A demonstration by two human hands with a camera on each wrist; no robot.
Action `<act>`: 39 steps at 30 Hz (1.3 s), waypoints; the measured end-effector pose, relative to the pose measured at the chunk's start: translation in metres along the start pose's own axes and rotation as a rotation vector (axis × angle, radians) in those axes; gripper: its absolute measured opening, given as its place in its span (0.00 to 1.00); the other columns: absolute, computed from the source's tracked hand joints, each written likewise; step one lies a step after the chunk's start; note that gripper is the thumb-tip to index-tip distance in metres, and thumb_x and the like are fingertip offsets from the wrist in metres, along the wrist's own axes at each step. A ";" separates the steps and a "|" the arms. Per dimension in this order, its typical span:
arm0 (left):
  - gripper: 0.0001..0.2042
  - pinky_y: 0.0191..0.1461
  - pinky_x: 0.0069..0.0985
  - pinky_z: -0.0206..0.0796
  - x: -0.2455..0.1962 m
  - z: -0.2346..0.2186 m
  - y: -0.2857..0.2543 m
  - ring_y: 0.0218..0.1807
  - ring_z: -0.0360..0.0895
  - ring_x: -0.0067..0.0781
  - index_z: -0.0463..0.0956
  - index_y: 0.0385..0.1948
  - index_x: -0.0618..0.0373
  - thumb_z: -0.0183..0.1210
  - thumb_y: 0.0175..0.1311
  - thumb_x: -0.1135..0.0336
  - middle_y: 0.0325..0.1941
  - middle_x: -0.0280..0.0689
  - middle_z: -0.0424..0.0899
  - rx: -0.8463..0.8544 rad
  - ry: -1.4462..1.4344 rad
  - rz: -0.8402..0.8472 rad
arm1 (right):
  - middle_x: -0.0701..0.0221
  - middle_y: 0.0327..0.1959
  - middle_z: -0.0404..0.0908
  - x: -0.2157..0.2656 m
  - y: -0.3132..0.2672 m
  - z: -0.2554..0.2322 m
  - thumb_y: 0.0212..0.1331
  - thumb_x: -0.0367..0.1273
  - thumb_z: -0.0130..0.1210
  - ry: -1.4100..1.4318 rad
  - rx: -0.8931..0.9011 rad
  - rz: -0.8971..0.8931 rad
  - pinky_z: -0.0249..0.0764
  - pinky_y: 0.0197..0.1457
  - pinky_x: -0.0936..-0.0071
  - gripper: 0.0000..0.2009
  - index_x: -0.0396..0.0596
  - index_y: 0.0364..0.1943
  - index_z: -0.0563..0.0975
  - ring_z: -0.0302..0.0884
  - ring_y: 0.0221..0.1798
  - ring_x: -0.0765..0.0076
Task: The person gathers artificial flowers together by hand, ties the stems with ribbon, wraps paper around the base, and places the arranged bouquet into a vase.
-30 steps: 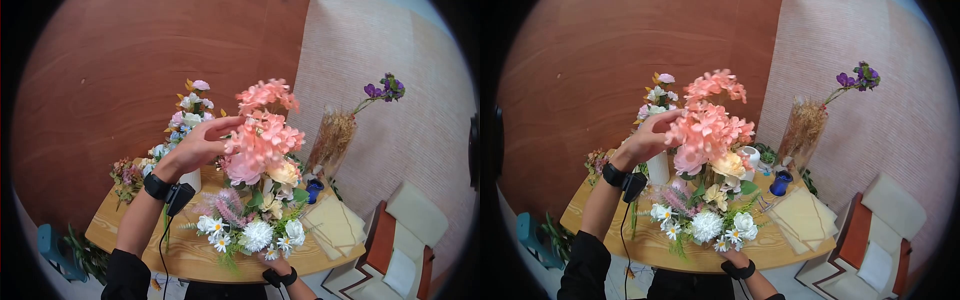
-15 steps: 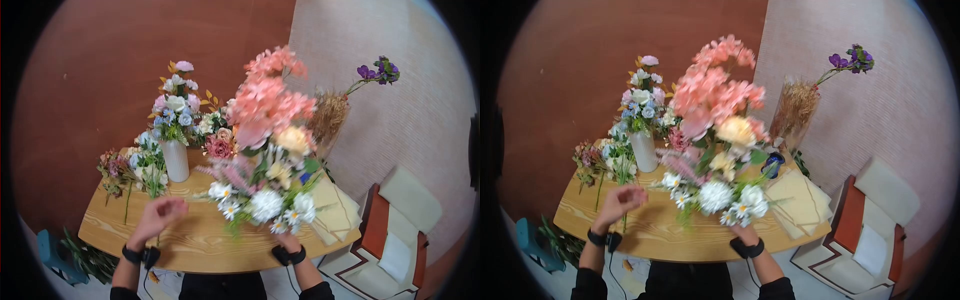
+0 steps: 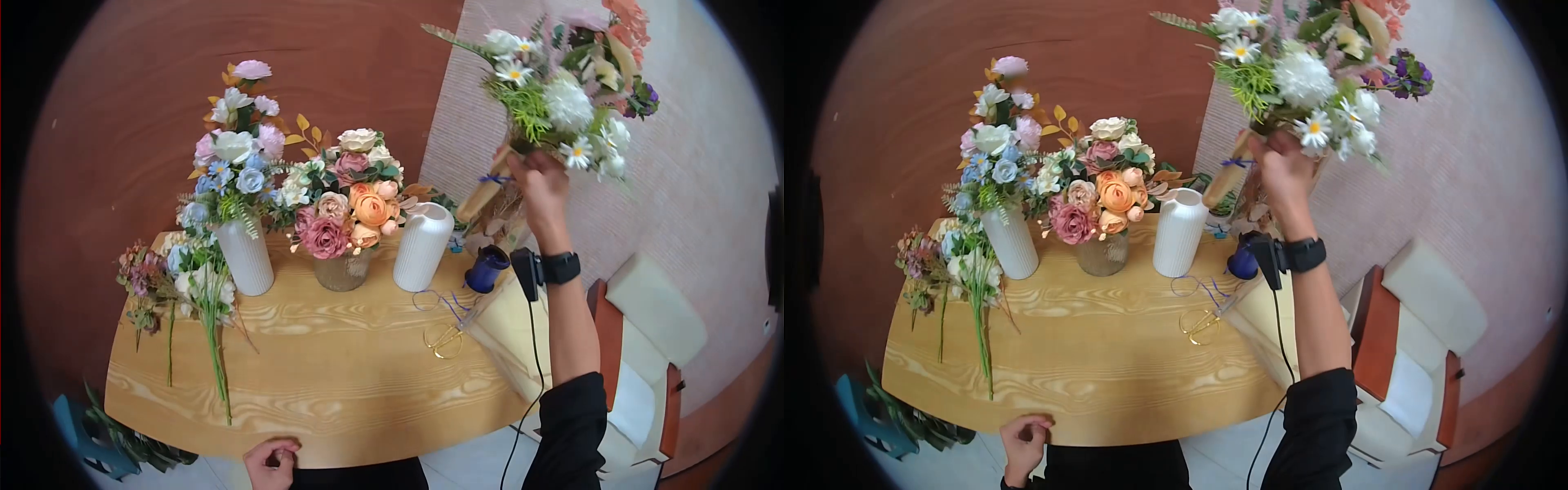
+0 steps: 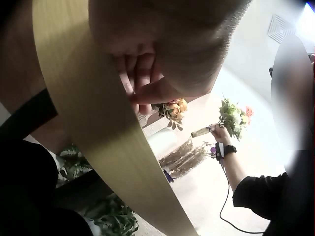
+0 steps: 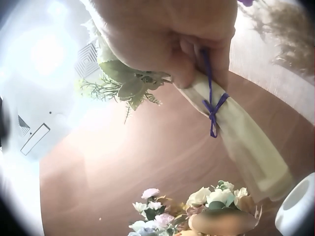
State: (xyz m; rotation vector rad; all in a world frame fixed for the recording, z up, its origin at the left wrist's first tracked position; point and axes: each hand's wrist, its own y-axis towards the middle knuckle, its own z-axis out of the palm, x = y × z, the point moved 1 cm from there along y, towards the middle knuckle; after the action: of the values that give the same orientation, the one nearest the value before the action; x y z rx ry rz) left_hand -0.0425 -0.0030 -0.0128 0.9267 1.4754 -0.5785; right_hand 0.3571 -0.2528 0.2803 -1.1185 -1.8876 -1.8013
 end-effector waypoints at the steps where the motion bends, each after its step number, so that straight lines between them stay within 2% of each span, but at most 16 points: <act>1: 0.06 0.33 0.15 0.66 0.001 0.000 -0.001 0.29 0.75 0.19 0.77 0.29 0.67 0.49 0.54 0.82 0.28 0.37 0.81 0.008 0.006 0.004 | 0.78 0.18 0.69 -0.018 0.011 0.012 0.49 0.30 0.59 0.081 0.022 -0.041 0.57 0.25 0.79 0.10 0.41 0.18 0.72 0.61 0.22 0.81; 5: 0.07 0.31 0.14 0.66 0.001 -0.003 0.001 0.28 0.75 0.19 0.77 0.28 0.67 0.49 0.53 0.83 0.29 0.37 0.81 0.031 0.134 0.083 | 0.79 0.17 0.65 -0.045 0.020 0.044 0.49 0.27 0.58 0.161 -0.004 -0.082 0.54 0.24 0.78 0.12 0.43 0.15 0.68 0.57 0.21 0.82; 7: 0.06 0.26 0.16 0.63 0.005 -0.001 0.000 0.25 0.70 0.17 0.77 0.32 0.63 0.51 0.58 0.77 0.30 0.37 0.80 0.030 0.011 -0.041 | 0.79 0.16 0.64 -0.073 0.020 0.059 0.49 0.27 0.58 0.210 -0.006 -0.111 0.54 0.24 0.78 0.12 0.43 0.14 0.67 0.57 0.21 0.82; 9: 0.05 0.24 0.22 0.64 -0.023 0.010 0.023 0.20 0.73 0.24 0.77 0.25 0.62 0.53 0.57 0.73 0.24 0.36 0.79 -0.010 0.092 0.025 | 0.79 0.16 0.64 -0.080 0.020 0.064 0.49 0.26 0.57 0.260 -0.001 -0.142 0.53 0.24 0.77 0.13 0.43 0.14 0.66 0.57 0.21 0.82; 11: 0.09 0.33 0.16 0.69 -0.056 0.025 0.056 0.30 0.78 0.21 0.76 0.36 0.68 0.51 0.54 0.81 0.39 0.39 0.81 0.565 0.243 0.019 | 0.78 0.16 0.64 -0.070 0.020 0.055 0.49 0.26 0.57 0.139 0.028 -0.085 0.53 0.24 0.77 0.13 0.41 0.14 0.66 0.56 0.21 0.82; 13: 0.18 0.38 0.17 0.69 -0.072 0.058 0.093 0.37 0.78 0.26 0.71 0.48 0.63 0.55 0.53 0.79 0.46 0.43 0.78 0.691 0.195 0.063 | 0.78 0.16 0.63 -0.062 0.023 0.051 0.49 0.26 0.58 0.180 0.017 -0.074 0.53 0.24 0.77 0.13 0.41 0.14 0.66 0.56 0.21 0.81; 14: 0.23 0.40 0.21 0.70 -0.061 0.081 0.115 0.41 0.78 0.34 0.67 0.53 0.60 0.57 0.52 0.75 0.50 0.47 0.75 0.679 0.172 0.297 | 0.78 0.16 0.63 -0.059 0.025 0.053 0.49 0.26 0.58 0.224 0.013 -0.071 0.53 0.24 0.76 0.13 0.41 0.14 0.66 0.55 0.21 0.81; 15: 0.26 0.51 0.27 0.67 -0.078 0.103 0.139 0.51 0.74 0.40 0.63 0.56 0.62 0.58 0.52 0.71 0.53 0.49 0.73 0.725 0.195 0.166 | 0.78 0.16 0.63 -0.057 0.025 0.054 0.49 0.26 0.58 0.237 0.015 -0.070 0.53 0.24 0.76 0.13 0.41 0.14 0.66 0.55 0.21 0.81; 16: 0.33 0.60 0.32 0.60 -0.083 0.129 0.165 0.59 0.67 0.46 0.56 0.59 0.66 0.61 0.50 0.67 0.56 0.54 0.68 0.687 0.252 0.246 | 0.78 0.16 0.64 -0.057 0.025 0.054 0.49 0.27 0.58 0.219 0.004 -0.076 0.54 0.24 0.77 0.13 0.41 0.14 0.66 0.55 0.21 0.81; 18: 0.43 0.67 0.30 0.50 -0.076 0.182 0.212 0.67 0.56 0.40 0.44 0.64 0.64 0.65 0.48 0.67 0.65 0.53 0.57 0.579 0.223 0.282 | 0.78 0.16 0.64 -0.068 0.029 0.055 0.49 0.27 0.58 0.196 -0.009 -0.089 0.54 0.24 0.77 0.13 0.41 0.14 0.66 0.55 0.22 0.81; 21: 0.49 0.68 0.31 0.49 -0.059 0.250 0.267 0.68 0.54 0.44 0.40 0.64 0.65 0.68 0.44 0.64 0.66 0.57 0.53 0.410 0.274 0.355 | 0.78 0.16 0.65 -0.098 0.033 0.056 0.49 0.28 0.58 0.245 -0.030 -0.099 0.55 0.25 0.77 0.12 0.40 0.15 0.68 0.56 0.22 0.80; 23: 0.50 0.65 0.32 0.53 -0.052 0.280 0.291 0.65 0.59 0.44 0.45 0.63 0.66 0.71 0.39 0.61 0.63 0.56 0.58 0.186 0.221 0.333 | 0.77 0.17 0.66 -0.089 0.028 0.050 0.49 0.27 0.59 0.194 0.020 -0.036 0.55 0.26 0.77 0.12 0.40 0.16 0.68 0.57 0.22 0.80; 29: 0.43 0.59 0.34 0.60 -0.052 0.330 0.325 0.55 0.68 0.41 0.56 0.54 0.65 0.72 0.32 0.64 0.52 0.47 0.68 0.269 -0.035 0.422 | 0.77 0.19 0.68 -0.102 0.041 0.042 0.49 0.27 0.58 0.094 0.043 0.013 0.57 0.26 0.79 0.11 0.40 0.16 0.68 0.59 0.24 0.82; 32: 0.43 0.59 0.34 0.60 -0.061 0.342 0.321 0.55 0.68 0.41 0.56 0.54 0.64 0.71 0.32 0.65 0.51 0.47 0.68 0.226 0.070 0.394 | 0.77 0.20 0.70 -0.110 0.046 0.042 0.49 0.28 0.58 0.441 0.003 -0.017 0.59 0.28 0.80 0.09 0.39 0.19 0.71 0.61 0.25 0.83; 34: 0.42 0.59 0.34 0.60 -0.062 0.349 0.322 0.55 0.68 0.40 0.57 0.54 0.64 0.71 0.31 0.65 0.51 0.46 0.68 0.219 0.073 0.400 | 0.77 0.22 0.72 -0.108 0.045 0.032 0.50 0.28 0.58 0.142 0.038 0.039 0.61 0.29 0.80 0.06 0.39 0.23 0.74 0.62 0.26 0.83; 39: 0.42 0.59 0.34 0.60 -0.065 0.350 0.319 0.54 0.68 0.41 0.57 0.54 0.64 0.71 0.31 0.64 0.50 0.46 0.69 0.261 0.011 0.394 | 0.76 0.22 0.73 -0.096 0.042 0.036 0.50 0.30 0.58 -0.029 0.128 0.080 0.61 0.30 0.78 0.07 0.39 0.24 0.75 0.62 0.26 0.81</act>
State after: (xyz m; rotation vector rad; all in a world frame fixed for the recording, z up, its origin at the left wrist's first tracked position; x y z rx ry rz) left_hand 0.4155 -0.1225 0.0560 1.3866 1.1981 -0.4789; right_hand 0.4594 -0.2540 0.2380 -1.1636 -1.9160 -1.6058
